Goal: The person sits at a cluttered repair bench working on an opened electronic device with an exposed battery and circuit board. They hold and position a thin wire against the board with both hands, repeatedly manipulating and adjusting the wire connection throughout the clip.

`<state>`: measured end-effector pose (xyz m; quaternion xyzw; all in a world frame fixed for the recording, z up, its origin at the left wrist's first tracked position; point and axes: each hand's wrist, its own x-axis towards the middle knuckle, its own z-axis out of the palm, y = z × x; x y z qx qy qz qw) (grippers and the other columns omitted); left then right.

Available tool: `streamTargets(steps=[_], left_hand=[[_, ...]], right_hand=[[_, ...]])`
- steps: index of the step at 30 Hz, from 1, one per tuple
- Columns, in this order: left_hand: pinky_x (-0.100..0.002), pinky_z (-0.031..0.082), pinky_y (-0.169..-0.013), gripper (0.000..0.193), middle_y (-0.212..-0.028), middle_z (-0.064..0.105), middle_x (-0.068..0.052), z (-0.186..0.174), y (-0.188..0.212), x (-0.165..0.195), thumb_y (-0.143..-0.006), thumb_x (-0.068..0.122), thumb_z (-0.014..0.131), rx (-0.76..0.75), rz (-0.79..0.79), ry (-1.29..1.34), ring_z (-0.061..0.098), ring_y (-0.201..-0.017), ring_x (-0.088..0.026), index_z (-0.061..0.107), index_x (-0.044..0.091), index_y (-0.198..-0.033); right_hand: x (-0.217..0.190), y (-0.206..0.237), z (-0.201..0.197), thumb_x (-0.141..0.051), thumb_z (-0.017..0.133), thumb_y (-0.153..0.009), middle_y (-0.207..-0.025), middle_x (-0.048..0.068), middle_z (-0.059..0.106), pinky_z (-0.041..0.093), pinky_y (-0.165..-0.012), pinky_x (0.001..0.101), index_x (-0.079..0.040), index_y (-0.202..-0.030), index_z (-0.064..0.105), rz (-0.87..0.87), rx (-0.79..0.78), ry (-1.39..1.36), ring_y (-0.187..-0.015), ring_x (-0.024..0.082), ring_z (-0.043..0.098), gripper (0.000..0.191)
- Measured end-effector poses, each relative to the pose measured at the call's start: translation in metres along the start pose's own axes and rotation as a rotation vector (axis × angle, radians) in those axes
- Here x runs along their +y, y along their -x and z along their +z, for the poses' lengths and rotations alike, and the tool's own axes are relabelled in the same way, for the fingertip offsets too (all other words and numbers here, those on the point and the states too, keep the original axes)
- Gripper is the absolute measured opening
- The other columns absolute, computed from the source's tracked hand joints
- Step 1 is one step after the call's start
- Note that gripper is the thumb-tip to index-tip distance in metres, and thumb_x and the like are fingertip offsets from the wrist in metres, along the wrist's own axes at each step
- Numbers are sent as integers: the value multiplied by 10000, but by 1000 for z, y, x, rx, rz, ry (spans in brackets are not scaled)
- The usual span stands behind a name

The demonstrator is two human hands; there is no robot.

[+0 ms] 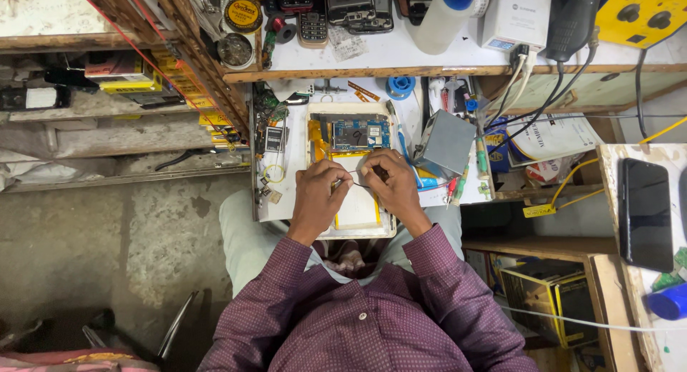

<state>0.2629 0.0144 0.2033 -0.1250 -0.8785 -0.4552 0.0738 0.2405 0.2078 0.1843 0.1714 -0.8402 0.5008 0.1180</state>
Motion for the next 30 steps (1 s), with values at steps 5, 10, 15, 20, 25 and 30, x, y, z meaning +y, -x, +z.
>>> streamTargets(steps=[5,10,15,20,25,30], left_hand=[[-381,335,-865,65,-976,674,7,0,-1,1,-893,155,731,4,44,-21,620,-930,-185,738,96,-919],[-379,335,-857,58,-978,675,7,3,-5,-1,-900,150,739,-4,37,-15,616,-927,-190,739,96,-922],[-381,340,-869,67,-969,674,4,6,-9,-3,-891,151,749,-4,39,2,619,-919,-190,738,90,-916],[-371,348,-856,57,-949,674,8,5,-13,-1,-887,151,746,-25,14,4,627,-876,-176,744,98,-909],[-368,347,-847,49,-949,679,19,7,-15,0,-881,148,746,-28,3,20,637,-841,-160,745,104,-903],[-374,343,-851,54,-949,679,14,10,-16,-1,-884,148,751,-4,32,26,629,-884,-174,743,98,-903]], right_hand=[[1,0,0,-69,724,-882,-1010,98,687,483,-894,360,-6,-958,672,10,-7,5,-988,278,627,111],[4,-2,-2,-55,728,-885,-1000,95,685,480,-905,361,-2,-951,668,-6,-2,9,-976,270,626,104],[6,-3,-2,-63,727,-890,-1013,94,687,496,-863,341,1,-962,674,39,2,-9,-980,254,630,110],[7,-4,-4,-64,729,-892,-1016,98,687,496,-867,343,5,-958,675,36,4,-8,-981,257,628,109],[7,-6,-6,-60,730,-892,-1008,100,685,493,-883,350,7,-952,671,-1,11,11,-981,262,628,108],[7,-6,-8,-58,731,-886,-1006,103,683,497,-870,353,4,-948,668,3,16,21,-976,267,628,108]])
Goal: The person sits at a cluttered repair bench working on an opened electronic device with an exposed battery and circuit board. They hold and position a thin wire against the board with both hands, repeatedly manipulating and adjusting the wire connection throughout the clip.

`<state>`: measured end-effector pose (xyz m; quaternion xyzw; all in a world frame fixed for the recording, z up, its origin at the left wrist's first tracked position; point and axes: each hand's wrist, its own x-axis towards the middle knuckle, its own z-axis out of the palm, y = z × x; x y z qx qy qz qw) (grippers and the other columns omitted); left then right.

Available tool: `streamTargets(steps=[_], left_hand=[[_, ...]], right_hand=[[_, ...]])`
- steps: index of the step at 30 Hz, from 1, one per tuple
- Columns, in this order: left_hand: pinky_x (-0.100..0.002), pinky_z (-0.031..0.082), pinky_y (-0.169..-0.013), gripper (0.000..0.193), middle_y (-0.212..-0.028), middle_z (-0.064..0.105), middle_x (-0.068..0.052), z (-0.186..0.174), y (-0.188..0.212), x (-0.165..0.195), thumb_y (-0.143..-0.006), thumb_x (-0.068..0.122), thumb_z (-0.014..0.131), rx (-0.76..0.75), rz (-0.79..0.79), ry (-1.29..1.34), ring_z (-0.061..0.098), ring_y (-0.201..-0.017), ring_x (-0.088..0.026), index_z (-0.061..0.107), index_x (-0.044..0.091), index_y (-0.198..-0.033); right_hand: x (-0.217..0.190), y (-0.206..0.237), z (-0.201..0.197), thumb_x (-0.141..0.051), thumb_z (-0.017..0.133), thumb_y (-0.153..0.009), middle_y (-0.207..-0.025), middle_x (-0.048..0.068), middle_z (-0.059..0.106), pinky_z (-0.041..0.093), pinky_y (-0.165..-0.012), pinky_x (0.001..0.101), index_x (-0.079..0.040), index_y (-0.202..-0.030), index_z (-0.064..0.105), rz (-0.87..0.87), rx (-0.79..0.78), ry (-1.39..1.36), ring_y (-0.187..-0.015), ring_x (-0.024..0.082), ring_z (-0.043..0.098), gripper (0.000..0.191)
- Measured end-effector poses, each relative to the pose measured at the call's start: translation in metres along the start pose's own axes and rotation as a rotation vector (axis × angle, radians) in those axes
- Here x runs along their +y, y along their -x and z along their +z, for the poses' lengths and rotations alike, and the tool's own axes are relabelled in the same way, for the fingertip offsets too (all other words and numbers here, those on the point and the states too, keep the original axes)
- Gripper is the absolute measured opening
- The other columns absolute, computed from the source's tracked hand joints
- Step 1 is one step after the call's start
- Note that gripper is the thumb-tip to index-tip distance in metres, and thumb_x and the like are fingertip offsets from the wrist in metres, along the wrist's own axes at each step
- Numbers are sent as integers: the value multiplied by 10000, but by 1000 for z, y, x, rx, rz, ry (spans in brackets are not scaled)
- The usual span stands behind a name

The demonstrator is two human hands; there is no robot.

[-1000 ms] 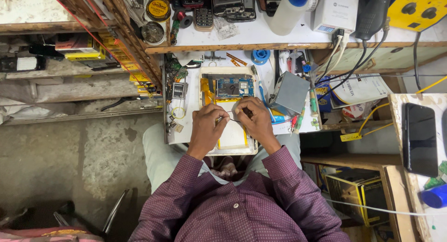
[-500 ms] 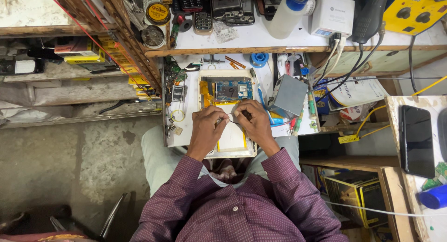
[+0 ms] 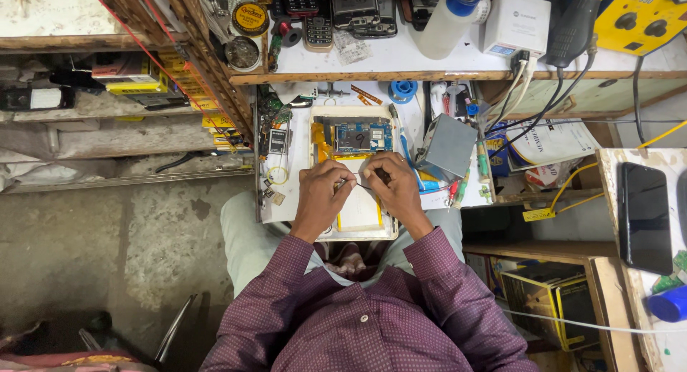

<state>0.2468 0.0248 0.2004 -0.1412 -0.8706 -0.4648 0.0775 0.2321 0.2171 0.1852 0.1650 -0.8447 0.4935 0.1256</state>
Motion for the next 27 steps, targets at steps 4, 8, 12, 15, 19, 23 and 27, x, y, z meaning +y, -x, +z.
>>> streamTargets(steps=[4,8,12,15,19,23,27], left_hand=[[-376,344,-854,49,-947,676,14,3,1,-2,-887,145,747,2,2,6,631,-903,-174,742,99,-902],[-369,343,-869,66,-1019,668,-1,4,2,-3,-889,149,753,38,26,13,636,-943,-184,743,93,-922],[-371,353,-901,78,-1191,641,-42,4,2,-2,-884,153,760,69,56,27,633,-1075,-209,747,87,-925],[-390,351,-918,95,-1336,623,-47,4,2,-3,-885,172,764,14,-30,40,640,-998,-189,761,91,-936],[-399,345,-946,113,-1498,552,-86,5,1,-6,-878,177,781,57,46,9,626,-1134,-201,779,98,-958],[-377,350,-938,113,-1637,402,-136,8,0,-10,-872,195,782,22,-21,39,666,-951,-156,780,112,-948],[-369,354,-941,107,-1673,333,-152,11,0,-13,-857,200,796,21,-23,32,658,-886,-174,785,115,-921]], right_hand=[[1,-1,-1,-49,731,-877,-1005,106,684,494,-881,358,7,-947,665,-10,-2,2,-979,273,627,111],[1,-2,0,-45,728,-881,-1020,102,682,490,-891,353,7,-952,670,-7,-7,-8,-984,265,624,105],[0,0,-1,-48,727,-889,-1094,95,663,492,-892,343,3,-961,685,36,-4,-38,-1039,247,615,98],[0,0,-3,-45,726,-890,-1195,99,653,488,-914,345,3,-959,699,59,-2,-37,-1099,251,588,88],[1,-1,-3,-45,725,-888,-1424,150,580,441,-1062,397,-5,-944,702,48,-7,-93,-1327,328,523,73],[6,-4,-4,-24,724,-872,-1576,176,473,278,-1251,487,-13,-940,703,-27,-26,-39,-1558,411,310,72],[10,-4,-4,-18,709,-845,-1646,187,389,236,-1273,498,-28,-937,700,-25,-42,-45,-1591,419,242,93]])
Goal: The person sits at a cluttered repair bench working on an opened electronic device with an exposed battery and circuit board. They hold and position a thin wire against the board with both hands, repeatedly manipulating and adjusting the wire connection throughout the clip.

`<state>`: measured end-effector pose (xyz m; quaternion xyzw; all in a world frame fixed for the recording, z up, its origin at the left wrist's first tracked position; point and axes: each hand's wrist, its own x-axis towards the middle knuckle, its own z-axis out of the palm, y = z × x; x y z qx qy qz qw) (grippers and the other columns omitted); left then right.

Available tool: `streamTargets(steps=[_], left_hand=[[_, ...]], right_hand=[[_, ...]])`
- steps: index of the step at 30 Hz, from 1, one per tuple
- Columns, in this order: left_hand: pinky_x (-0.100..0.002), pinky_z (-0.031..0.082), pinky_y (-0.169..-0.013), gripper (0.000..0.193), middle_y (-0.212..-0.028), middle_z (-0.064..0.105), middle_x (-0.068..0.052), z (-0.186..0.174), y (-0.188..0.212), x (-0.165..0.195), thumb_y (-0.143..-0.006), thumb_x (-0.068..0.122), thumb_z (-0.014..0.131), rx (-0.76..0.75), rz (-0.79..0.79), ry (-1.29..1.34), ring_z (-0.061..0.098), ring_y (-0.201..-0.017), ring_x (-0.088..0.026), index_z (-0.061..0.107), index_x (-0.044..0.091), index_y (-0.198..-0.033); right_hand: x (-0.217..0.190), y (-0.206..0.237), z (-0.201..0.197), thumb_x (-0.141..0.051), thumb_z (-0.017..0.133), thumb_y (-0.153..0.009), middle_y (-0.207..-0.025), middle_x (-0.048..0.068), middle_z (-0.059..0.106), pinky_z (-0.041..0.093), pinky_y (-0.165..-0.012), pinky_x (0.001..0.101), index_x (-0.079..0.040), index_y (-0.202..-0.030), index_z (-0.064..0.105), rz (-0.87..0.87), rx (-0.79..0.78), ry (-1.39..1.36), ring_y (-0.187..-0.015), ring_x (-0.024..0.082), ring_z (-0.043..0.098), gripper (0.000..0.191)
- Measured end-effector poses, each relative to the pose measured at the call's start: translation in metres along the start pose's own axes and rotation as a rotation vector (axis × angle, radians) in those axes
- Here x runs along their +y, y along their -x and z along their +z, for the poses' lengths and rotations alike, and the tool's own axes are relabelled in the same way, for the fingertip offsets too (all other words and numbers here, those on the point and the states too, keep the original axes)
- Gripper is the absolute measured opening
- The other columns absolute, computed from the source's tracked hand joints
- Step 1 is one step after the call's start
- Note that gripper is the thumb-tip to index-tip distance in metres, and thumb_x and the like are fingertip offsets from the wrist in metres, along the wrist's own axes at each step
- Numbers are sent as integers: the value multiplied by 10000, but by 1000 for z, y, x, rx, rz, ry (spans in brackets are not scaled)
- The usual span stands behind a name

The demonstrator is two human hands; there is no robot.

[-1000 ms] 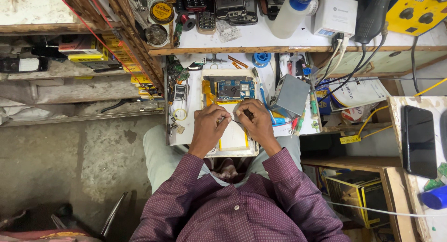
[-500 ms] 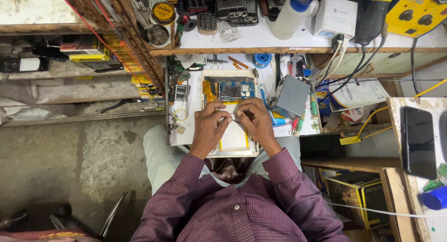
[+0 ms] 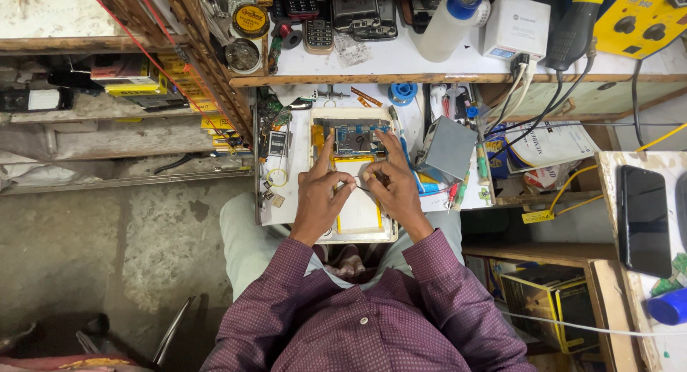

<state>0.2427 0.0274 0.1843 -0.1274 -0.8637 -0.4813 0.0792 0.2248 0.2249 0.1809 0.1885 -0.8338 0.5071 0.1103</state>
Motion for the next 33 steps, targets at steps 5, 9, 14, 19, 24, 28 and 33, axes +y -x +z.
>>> streamTargets(steps=[5,9,14,19,24,28,33], left_hand=[[-367,349,-923,107,-1664,344,-156,0,1,-2,-856,205,797,12,26,-1,672,-857,-152,791,123,-925],[-360,351,-904,108,-1660,350,-163,0,0,-3,-860,209,796,4,16,-3,667,-798,-140,787,120,-920],[-354,353,-891,109,-1653,357,-176,2,0,-5,-860,209,795,8,35,-3,670,-795,-131,785,119,-920],[-356,358,-894,112,-1648,375,-164,2,1,-5,-855,215,796,-19,-6,-18,651,-730,-134,786,117,-908],[-356,352,-873,103,-1647,380,-157,2,0,-5,-860,210,790,-3,29,-19,663,-805,-126,784,120,-910],[-361,347,-870,112,-1639,401,-141,2,0,-4,-872,221,788,-13,12,-19,655,-791,-132,787,118,-916],[-358,352,-908,117,-1635,412,-137,1,0,-3,-878,225,780,0,38,5,672,-832,-123,778,116,-920]], right_hand=[[0,0,0,-23,713,-848,-1653,187,383,247,-1268,486,-40,-924,697,11,-12,2,-1593,422,238,79],[-1,-2,0,-24,717,-845,-1649,186,389,245,-1271,484,-43,-923,699,9,-10,10,-1590,417,250,82],[-1,-1,-1,-29,716,-850,-1647,186,391,258,-1263,481,-41,-926,702,19,-14,4,-1589,420,248,78],[-2,-1,-2,-22,706,-855,-1644,183,400,269,-1261,475,-35,-927,705,14,-12,7,-1590,415,255,74],[-3,-1,-3,-18,701,-863,-1638,178,414,296,-1250,464,-28,-934,700,17,-14,-3,-1590,409,265,72],[-5,-1,-4,-20,700,-861,-1627,174,430,319,-1234,454,-23,-936,697,31,-13,-7,-1589,403,272,76],[-6,-1,-4,-24,710,-864,-1595,175,461,320,-1228,459,-22,-930,702,32,-7,0,-1575,400,286,66]])
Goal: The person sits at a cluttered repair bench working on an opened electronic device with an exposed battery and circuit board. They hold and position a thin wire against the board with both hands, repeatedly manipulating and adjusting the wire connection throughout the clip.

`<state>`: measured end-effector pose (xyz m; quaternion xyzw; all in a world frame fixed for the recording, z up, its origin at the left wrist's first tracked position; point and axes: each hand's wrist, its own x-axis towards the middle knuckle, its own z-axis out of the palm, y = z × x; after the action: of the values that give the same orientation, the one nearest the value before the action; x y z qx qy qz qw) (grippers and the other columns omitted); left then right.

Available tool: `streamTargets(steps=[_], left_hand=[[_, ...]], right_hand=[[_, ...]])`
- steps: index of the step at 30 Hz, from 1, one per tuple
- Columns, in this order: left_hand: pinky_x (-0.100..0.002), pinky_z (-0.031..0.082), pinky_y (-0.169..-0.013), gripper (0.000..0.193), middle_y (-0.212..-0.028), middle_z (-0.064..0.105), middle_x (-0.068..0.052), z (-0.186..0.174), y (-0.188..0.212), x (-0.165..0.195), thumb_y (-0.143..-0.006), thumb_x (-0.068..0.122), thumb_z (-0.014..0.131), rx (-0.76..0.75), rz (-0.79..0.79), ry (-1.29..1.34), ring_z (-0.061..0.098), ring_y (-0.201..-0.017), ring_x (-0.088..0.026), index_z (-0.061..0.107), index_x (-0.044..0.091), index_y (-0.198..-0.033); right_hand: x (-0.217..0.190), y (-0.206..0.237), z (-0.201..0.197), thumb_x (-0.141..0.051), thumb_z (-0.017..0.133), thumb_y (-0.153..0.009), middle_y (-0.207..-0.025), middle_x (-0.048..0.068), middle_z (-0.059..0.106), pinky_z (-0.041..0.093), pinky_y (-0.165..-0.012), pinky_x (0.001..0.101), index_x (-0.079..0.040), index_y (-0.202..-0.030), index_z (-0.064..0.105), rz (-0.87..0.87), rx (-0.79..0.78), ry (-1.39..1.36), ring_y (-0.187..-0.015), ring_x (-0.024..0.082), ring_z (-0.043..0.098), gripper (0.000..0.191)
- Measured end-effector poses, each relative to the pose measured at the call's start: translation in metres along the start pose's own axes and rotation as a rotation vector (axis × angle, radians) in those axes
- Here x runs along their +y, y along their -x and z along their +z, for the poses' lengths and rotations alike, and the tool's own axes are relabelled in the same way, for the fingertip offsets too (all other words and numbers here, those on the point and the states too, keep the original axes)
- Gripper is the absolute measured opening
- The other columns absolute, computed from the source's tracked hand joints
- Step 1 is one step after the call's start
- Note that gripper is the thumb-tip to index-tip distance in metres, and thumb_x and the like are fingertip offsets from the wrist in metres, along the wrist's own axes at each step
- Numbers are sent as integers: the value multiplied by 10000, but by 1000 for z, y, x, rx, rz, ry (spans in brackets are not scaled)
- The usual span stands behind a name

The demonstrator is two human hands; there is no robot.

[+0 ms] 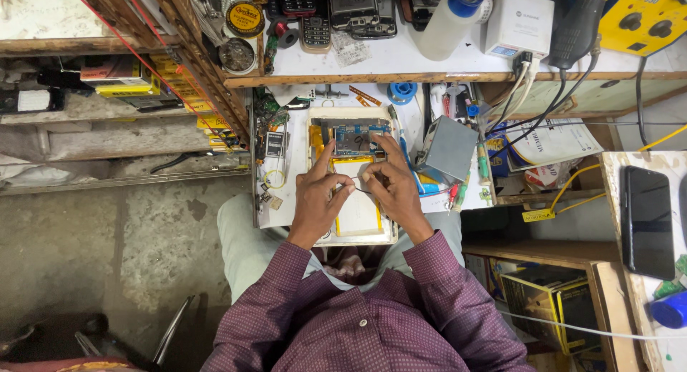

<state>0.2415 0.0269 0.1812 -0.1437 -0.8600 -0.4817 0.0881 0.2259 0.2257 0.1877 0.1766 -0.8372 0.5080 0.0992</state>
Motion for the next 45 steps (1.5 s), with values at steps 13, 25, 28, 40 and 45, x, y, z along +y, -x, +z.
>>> streamTargets(steps=[13,25,28,40,45], left_hand=[[-365,345,-955,119,-1623,437,-99,-3,4,3,-878,224,782,-10,-29,2,662,-859,-121,757,109,-897],[-384,341,-973,118,-1606,455,-101,-5,7,0,-869,220,780,-1,-13,-4,655,-1116,-190,761,107,-894],[-379,348,-990,125,-1595,477,-96,-5,7,0,-896,230,776,3,-14,8,633,-1204,-215,763,107,-914],[-371,354,-1055,158,-1550,538,-71,-10,9,7,-874,233,789,22,-52,34,655,-1156,-192,795,92,-945],[-366,352,-1050,175,-1558,520,-59,-12,10,9,-876,224,785,4,-77,27,650,-1129,-185,802,90,-988]], right_hand=[[-7,3,2,-42,722,-898,-1516,159,542,320,-1236,484,-14,-942,694,-43,11,50,-1553,404,328,59],[-23,7,6,-14,689,-941,-1491,167,547,339,-1230,494,7,-999,667,-64,29,108,-1539,414,342,65],[-25,8,6,-23,704,-934,-1468,169,557,380,-1193,477,6,-995,671,-25,52,98,-1522,417,366,75],[-29,11,6,-46,777,-863,-1414,138,617,411,-1151,441,-38,-998,791,35,112,164,-1441,364,474,136],[-31,13,4,-27,739,-901,-1423,134,627,444,-1129,410,-29,-1056,784,39,120,172,-1408,351,520,161]])
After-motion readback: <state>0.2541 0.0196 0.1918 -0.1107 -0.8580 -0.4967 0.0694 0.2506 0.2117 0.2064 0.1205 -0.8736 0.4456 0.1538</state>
